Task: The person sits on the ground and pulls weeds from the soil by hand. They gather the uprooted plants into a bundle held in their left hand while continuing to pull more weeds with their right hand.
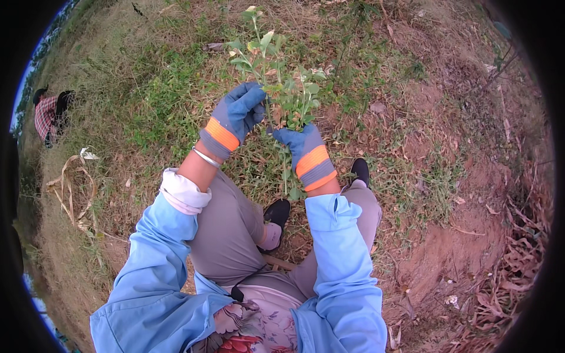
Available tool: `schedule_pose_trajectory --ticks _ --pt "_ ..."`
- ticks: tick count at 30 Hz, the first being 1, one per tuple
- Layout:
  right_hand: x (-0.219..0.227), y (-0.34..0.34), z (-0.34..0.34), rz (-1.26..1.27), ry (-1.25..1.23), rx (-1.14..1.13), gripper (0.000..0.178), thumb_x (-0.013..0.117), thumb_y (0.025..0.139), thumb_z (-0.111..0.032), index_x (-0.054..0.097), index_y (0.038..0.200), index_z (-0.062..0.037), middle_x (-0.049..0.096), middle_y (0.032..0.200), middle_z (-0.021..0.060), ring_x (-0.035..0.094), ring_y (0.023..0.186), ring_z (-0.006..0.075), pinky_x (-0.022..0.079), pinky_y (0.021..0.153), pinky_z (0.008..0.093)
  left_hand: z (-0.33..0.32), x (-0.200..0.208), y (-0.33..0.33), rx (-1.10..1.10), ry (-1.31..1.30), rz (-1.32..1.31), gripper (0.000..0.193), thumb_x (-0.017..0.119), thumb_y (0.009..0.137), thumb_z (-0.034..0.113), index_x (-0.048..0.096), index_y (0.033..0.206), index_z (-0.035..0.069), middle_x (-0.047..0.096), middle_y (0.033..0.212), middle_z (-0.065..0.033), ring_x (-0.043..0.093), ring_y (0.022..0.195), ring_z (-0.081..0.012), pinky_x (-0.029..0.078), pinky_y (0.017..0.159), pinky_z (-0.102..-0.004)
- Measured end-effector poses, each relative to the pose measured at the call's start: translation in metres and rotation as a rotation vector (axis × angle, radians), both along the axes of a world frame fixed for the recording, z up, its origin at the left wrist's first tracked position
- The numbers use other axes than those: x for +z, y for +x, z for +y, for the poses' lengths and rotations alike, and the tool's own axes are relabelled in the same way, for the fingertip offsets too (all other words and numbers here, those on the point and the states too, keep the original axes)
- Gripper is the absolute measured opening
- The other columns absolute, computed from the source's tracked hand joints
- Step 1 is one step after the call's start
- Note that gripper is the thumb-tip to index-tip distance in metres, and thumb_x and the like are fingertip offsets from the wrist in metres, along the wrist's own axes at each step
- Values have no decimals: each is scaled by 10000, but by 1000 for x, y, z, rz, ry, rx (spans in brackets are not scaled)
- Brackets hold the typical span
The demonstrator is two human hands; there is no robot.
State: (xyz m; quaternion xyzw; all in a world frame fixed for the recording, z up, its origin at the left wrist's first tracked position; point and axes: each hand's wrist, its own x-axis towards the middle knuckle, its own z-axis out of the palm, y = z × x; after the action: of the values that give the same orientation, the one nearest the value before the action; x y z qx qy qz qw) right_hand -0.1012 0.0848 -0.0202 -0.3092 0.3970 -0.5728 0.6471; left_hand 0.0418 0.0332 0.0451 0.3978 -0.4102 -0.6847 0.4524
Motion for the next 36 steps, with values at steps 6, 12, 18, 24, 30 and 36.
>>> schedule_pose_trajectory --ticks 6,12,18,24,30,36 --pt "0 -5 -6 -32 55 -198 290 647 652 0 558 927 20 601 830 56 562 718 148 438 663 278 -1 2 -1 41 -59 -94 158 630 765 196 570 849 76 535 689 26 486 566 -54 412 529 -191" --pt "-11 -10 -13 -55 154 -360 363 693 610 -20 520 923 40 583 820 77 531 718 178 411 699 326 0 1 1 86 -101 -119 137 632 761 184 562 818 80 535 685 22 489 573 -52 413 527 -189" --pt "-17 -16 -11 -154 147 -401 221 650 661 -55 599 863 19 586 836 64 538 711 179 430 697 315 0 -3 4 95 -111 -48 114 617 773 160 558 816 73 540 691 16 490 576 -52 410 524 -185" --pt "-38 -35 -16 -170 245 -397 134 625 682 -82 663 807 -50 584 778 37 511 699 153 421 643 292 -4 4 5 229 -123 236 94 589 789 115 558 846 47 540 696 -2 494 577 -60 419 517 -185" --pt "-18 -34 -10 -85 77 -391 134 598 708 -44 618 819 29 607 808 79 533 760 167 407 728 291 -3 0 11 98 -98 -82 123 621 766 143 561 833 59 532 683 6 488 566 -65 400 503 -186" --pt "15 -18 -5 24 138 -365 230 649 665 -16 541 853 61 601 832 109 551 710 190 427 695 317 1 5 2 50 -128 -173 128 640 747 172 555 769 78 518 643 21 454 524 -55 354 468 -186"
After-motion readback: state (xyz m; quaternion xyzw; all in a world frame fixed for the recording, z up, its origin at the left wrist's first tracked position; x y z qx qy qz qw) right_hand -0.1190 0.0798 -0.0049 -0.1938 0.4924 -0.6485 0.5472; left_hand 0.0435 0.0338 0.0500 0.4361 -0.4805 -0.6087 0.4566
